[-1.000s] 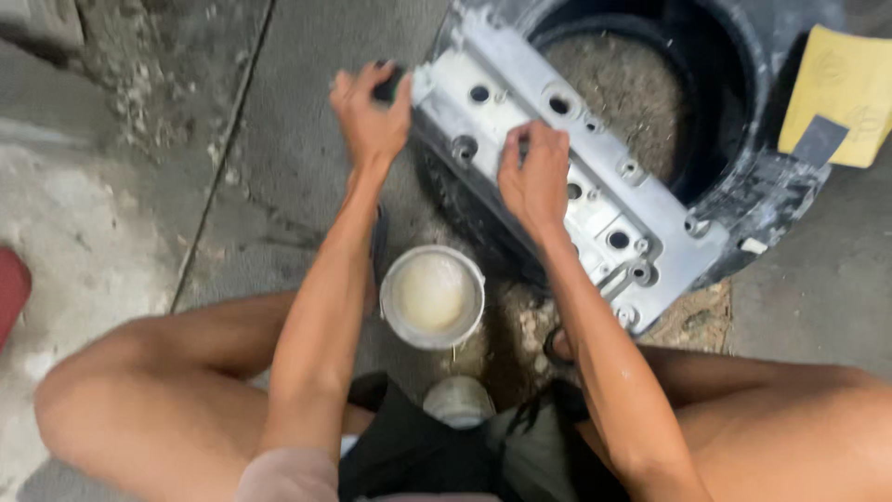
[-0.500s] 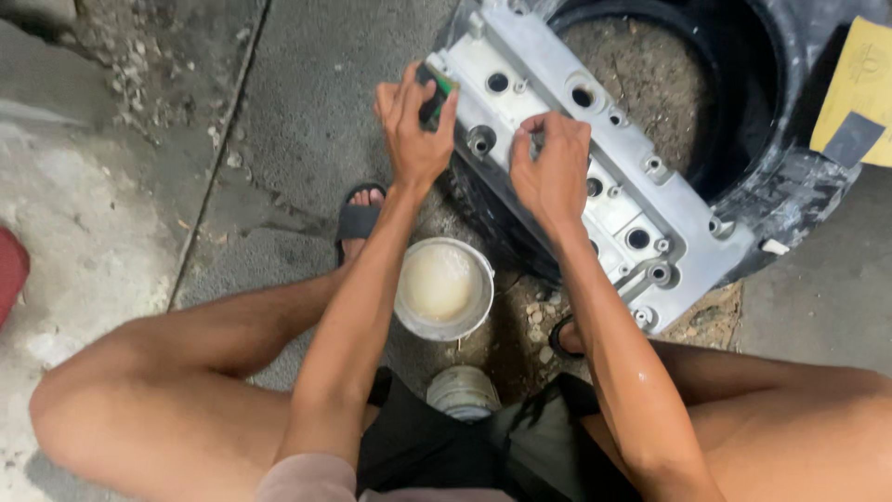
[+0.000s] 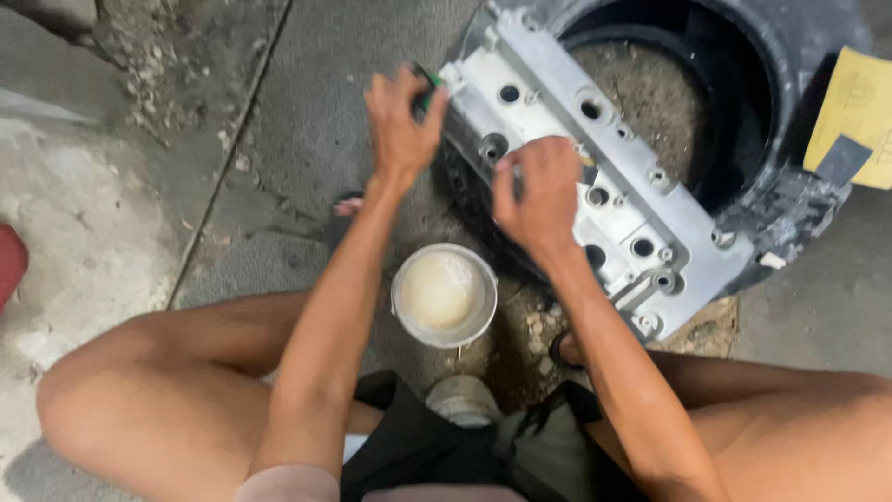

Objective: The person sands a silver metal engine part using a green sanding block and a yellow sandpaper sheet. They repeatedly rub the surface, dip the sandpaper into a bucket of liquid, and continue sanding different areas of the part.

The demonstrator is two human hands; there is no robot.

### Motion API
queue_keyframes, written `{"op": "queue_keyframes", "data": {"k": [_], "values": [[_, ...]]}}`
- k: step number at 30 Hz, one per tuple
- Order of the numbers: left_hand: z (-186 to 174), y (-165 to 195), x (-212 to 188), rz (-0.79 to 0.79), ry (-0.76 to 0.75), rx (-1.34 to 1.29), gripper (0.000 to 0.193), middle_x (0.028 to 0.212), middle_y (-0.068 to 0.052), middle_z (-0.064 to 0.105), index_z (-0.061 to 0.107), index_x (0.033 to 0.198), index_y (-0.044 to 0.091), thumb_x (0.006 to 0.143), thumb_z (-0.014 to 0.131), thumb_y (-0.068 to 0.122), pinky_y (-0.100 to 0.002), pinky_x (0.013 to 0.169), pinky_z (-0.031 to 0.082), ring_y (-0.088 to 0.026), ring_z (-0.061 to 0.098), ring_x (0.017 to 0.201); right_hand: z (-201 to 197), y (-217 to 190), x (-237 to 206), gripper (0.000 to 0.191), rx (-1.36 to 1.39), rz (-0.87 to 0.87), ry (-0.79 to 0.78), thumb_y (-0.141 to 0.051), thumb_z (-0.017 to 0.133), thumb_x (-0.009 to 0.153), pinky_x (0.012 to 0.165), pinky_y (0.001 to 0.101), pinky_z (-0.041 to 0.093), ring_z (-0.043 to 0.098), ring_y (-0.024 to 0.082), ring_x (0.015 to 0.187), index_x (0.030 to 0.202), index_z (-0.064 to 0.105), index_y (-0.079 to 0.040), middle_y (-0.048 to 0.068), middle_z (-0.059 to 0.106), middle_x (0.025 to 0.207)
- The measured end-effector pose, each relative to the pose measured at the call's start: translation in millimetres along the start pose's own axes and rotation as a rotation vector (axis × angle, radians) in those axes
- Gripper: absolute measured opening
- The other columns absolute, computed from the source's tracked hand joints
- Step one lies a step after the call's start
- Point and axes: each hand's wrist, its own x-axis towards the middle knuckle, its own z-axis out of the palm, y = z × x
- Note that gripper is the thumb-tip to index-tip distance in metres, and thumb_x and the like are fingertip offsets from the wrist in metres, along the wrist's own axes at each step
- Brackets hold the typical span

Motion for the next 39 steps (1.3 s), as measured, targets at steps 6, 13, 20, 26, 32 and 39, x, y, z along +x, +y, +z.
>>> {"op": "queue_keyframes", "data": {"k": [6, 13, 20, 26, 32, 39], "values": [[-44, -37, 4, -0.108, 0.037, -0.099, 0.046, 0.109, -0.016, 0.063, 0.061, 0.126, 0.000, 0.097, 0.078, 0.032, -0.046, 0.093, 0.050, -0.032, 0.057, 0.109, 108, -66, -90, 0.028, -0.085, 0.031, -0.873, -0.027, 0.070, 0.078, 0.077, 0.0500, 0.057, 0.072, 0.041, 0.084, 0.083, 0.076, 0.000, 0.025, 0.074, 0.088], [-51, -62, -5, -0.339, 0.016, -0.230, 0.033, 0.107, -0.017, 0.063, 0.065, 0.108, 0.004, 0.092, 0.079, 0.029, -0.043, 0.085, 0.055, -0.032, 0.067, 0.098, 190, -40, -131, 0.032, -0.218, 0.419, -1.442, -0.018, 0.062, 0.082, 0.094, 0.0458, 0.055, 0.071, 0.035, 0.111, 0.108, 0.075, -0.005, 0.021, 0.071, 0.118], [-48, -82, -12, -0.371, 0.068, -0.283, 0.032, 0.107, -0.017, 0.068, 0.064, 0.104, 0.003, 0.091, 0.080, 0.028, -0.043, 0.086, 0.055, -0.033, 0.068, 0.099, 215, -30, -136, 0.034, -0.152, 0.492, -1.483, -0.021, 0.058, 0.087, 0.091, 0.0453, 0.055, 0.070, 0.036, 0.104, 0.108, 0.074, 0.001, 0.025, 0.070, 0.113], [-44, -97, -15, -0.421, 0.132, -0.331, 0.030, 0.100, -0.014, 0.070, 0.064, 0.099, 0.002, 0.092, 0.080, 0.027, -0.040, 0.080, 0.054, -0.027, 0.067, 0.091, 190, -54, -84, 0.025, 0.676, 1.266, -1.509, -0.021, 0.049, 0.098, 0.067, 0.0373, 0.061, 0.066, 0.023, 0.070, 0.094, 0.065, -0.002, 0.012, 0.064, 0.081], [-55, -111, -23, -0.454, 0.207, -0.524, 0.029, 0.092, -0.007, 0.068, 0.060, 0.098, 0.002, 0.097, 0.078, 0.025, -0.030, 0.074, 0.053, -0.014, 0.064, 0.084, 105, -48, 36, 0.030, 1.049, 0.973, -0.997, -0.015, 0.057, 0.098, 0.064, 0.0371, 0.061, 0.070, 0.029, 0.068, 0.080, 0.069, 0.005, 0.026, 0.069, 0.079], [-64, -101, -37, -0.540, 0.194, -0.464, 0.032, 0.082, -0.006, 0.067, 0.060, 0.095, 0.002, 0.093, 0.079, 0.027, -0.030, 0.065, 0.049, -0.012, 0.060, 0.073, 99, -60, 66, 0.034, -0.099, -0.122, -0.346, -0.007, 0.054, 0.099, 0.111, 0.0466, 0.042, 0.056, 0.043, 0.128, 0.127, 0.061, 0.010, 0.027, 0.061, 0.136]]}}
